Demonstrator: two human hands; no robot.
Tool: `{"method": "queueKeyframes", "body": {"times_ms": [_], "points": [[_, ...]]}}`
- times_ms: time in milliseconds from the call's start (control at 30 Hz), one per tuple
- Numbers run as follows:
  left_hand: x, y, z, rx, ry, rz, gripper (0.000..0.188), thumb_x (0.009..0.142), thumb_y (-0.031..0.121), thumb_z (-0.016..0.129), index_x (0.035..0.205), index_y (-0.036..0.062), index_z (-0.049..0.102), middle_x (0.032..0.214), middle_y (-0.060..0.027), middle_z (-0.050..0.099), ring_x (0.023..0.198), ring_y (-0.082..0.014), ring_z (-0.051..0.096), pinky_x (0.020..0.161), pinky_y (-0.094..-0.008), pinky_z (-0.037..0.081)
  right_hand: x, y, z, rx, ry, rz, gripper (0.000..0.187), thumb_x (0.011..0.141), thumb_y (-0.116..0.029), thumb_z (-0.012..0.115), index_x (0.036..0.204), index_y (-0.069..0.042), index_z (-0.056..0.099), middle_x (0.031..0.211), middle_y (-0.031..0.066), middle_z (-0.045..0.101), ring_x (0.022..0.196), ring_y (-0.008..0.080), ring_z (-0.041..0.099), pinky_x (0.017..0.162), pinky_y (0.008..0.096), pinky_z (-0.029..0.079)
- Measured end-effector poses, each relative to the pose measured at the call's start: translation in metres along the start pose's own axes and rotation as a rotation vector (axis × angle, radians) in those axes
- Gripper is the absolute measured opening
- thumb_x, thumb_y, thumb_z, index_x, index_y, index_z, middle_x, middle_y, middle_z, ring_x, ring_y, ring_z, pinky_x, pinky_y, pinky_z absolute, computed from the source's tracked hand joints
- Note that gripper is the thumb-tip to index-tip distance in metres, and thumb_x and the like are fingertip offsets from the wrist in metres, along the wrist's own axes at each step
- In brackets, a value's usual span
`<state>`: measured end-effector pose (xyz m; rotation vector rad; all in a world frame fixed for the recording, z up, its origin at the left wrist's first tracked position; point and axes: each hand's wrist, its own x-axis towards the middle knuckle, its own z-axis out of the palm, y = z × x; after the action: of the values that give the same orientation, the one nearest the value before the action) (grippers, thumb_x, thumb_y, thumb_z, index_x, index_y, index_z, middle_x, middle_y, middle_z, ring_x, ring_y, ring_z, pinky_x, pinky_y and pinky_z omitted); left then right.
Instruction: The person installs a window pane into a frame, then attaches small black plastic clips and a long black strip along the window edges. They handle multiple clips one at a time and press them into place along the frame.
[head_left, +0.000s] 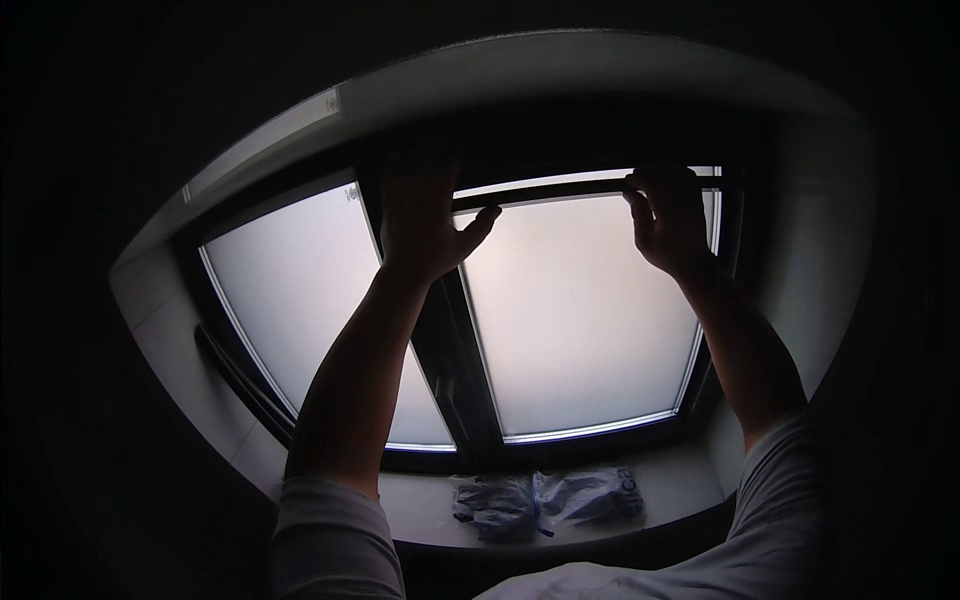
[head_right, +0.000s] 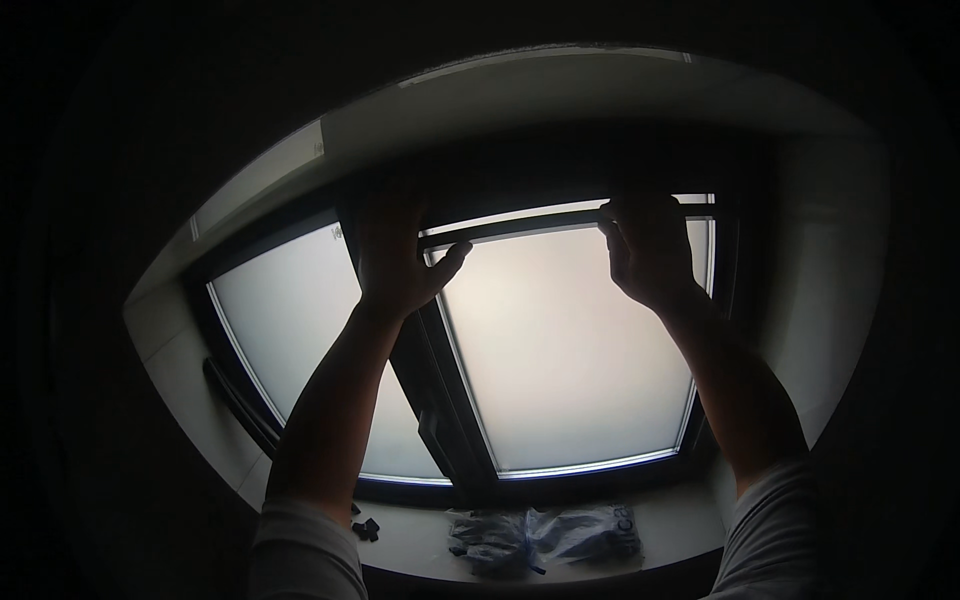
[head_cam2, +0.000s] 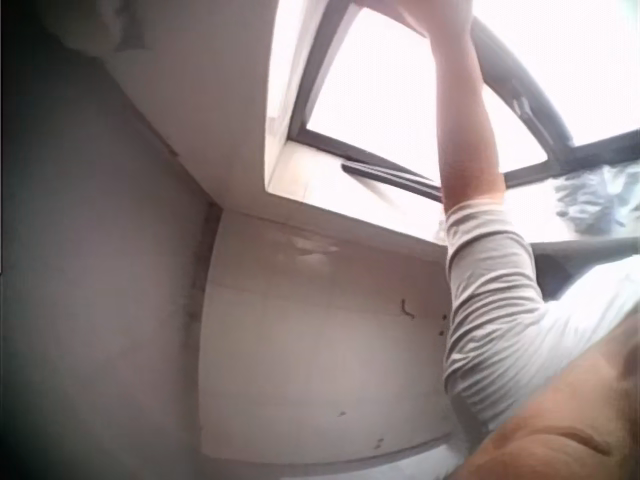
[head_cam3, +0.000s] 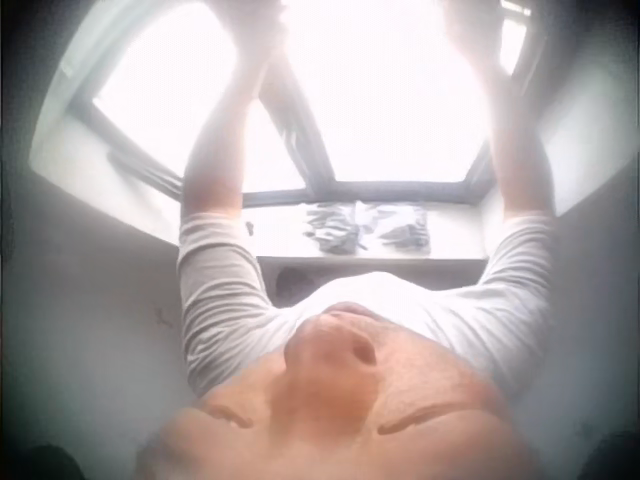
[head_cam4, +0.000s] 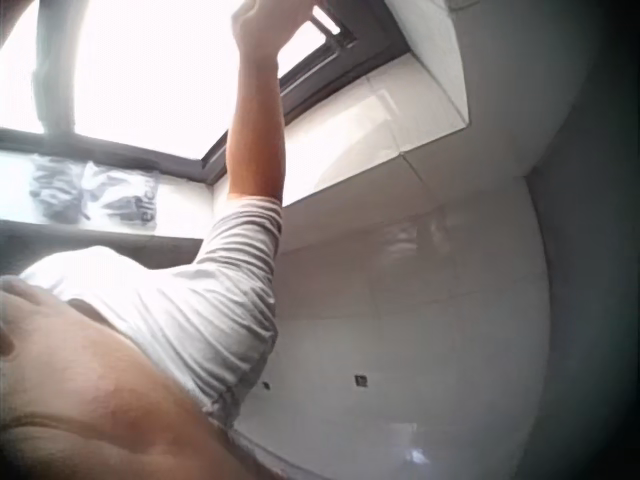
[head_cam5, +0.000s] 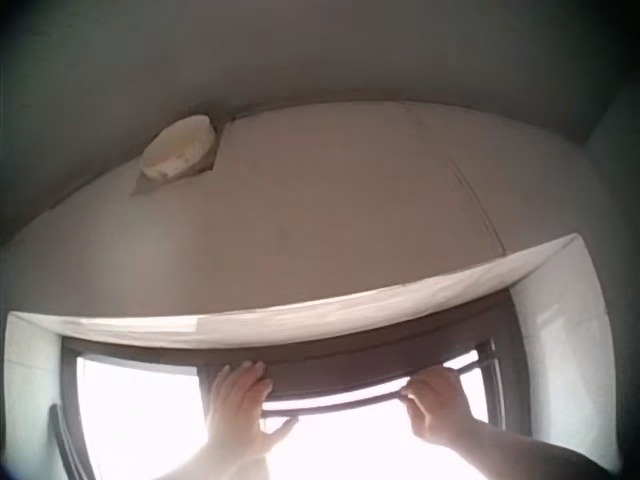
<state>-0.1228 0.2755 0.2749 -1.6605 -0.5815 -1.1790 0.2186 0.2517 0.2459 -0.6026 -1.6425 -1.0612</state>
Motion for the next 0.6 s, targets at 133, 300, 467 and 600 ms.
{"method": "queueKeyframes", "body": {"times_ms": [133,300,467,600], "points": [[-0.002,0.0,-0.001,0.015,0.017,0.006,0.081,0.078,0.055,0.083,0.138,0.0063,0.057,0.138,-0.0191,0.057,0.132,-0.0385,0.052,0.113,-0.0559,0.038,0.004,-0.013,-0.013,-0.09,0.152,-0.058,0.011,0.087,-0.005,0.073,0.091,-0.008,0.063,0.08,0.0066,0.061,0.074,0.0234,0.06,0.065,0.0378,0.046],[0.003,0.0,-0.002,-0.038,0.101,-0.016,0.081,0.068,0.044,0.092,0.132,0.0067,0.057,0.122,-0.0151,0.059,0.115,-0.0335,0.057,0.094,-0.0451,0.046,-0.002,0.006,-0.013,-0.051,0.023,0.016,0.014,0.091,-0.009,0.074,0.103,-0.009,0.067,0.096,0.0054,0.067,0.092,0.0225,0.063,0.082,0.0375,0.048],[-0.004,-0.008,-0.003,-0.054,0.187,-0.023,0.083,0.074,0.052,0.087,0.136,0.005,0.056,0.135,-0.0182,0.056,0.126,-0.0361,0.053,0.102,-0.0501,0.045,0.006,0.004,0.005,-0.061,0.052,-0.026,0.02,0.091,-0.01,0.075,0.109,-0.011,0.066,0.098,0.005,0.067,0.094,0.0224,0.063,0.082,0.0378,0.047],[-0.005,-0.01,0.0,0.012,0.226,0.022,0.081,0.073,0.05,0.088,0.133,0.005,0.056,0.134,-0.0174,0.056,0.123,-0.0347,0.053,0.099,-0.0482,0.046,0.009,0.001,0.002,-0.038,0.101,-0.054,0.02,0.09,-0.009,0.075,0.108,-0.01,0.066,0.097,0.0054,0.067,0.092,0.0217,0.062,0.082,0.0376,0.047]]}}
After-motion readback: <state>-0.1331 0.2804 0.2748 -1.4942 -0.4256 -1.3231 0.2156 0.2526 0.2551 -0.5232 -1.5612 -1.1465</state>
